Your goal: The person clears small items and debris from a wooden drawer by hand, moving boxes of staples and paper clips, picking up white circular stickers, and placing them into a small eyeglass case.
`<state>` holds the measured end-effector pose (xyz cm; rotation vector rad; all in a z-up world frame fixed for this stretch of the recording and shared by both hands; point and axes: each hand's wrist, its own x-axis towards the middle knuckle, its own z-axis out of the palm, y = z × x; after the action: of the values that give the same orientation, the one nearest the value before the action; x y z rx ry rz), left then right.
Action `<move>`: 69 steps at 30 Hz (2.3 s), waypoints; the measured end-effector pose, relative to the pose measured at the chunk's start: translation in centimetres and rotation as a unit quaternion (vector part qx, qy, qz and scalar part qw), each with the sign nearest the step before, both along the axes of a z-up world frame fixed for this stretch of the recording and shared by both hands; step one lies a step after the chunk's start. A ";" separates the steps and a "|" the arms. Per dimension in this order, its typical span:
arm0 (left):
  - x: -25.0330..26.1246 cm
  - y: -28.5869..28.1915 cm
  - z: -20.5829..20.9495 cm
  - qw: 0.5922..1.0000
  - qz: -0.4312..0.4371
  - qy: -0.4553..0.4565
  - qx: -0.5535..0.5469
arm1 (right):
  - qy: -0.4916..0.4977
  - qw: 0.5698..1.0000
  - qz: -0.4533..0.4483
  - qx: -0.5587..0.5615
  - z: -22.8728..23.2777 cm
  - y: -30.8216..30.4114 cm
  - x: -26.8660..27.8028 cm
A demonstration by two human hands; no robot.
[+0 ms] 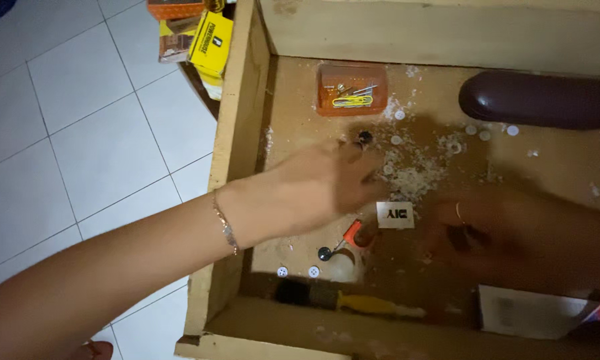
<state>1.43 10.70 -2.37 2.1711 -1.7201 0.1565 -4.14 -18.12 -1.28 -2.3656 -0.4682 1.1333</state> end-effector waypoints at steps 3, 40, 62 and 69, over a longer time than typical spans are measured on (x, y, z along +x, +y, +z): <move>-0.1 0.6 0.6 0.999 0.026 -0.032 0.003 | -0.012 1.000 0.007 0.017 0.2 0.2 -0.3; 7.7 1.5 4.6 0.972 0.214 -0.054 0.077 | -0.055 0.994 -0.087 -0.032 -0.1 -4.9 -1.3; 6.1 3.8 4.2 0.981 0.162 -0.068 0.079 | -0.093 0.995 -0.013 -0.018 -2.8 -5.8 0.9; -2.6 4.1 5.8 0.970 0.084 0.123 0.190 | -0.075 0.996 0.010 -0.042 -2.9 -5.3 -0.6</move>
<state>-1.16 14.81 3.46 2.4796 -1.5201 -0.4163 -4.76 -23.46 -4.17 -2.5372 -0.5039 1.0063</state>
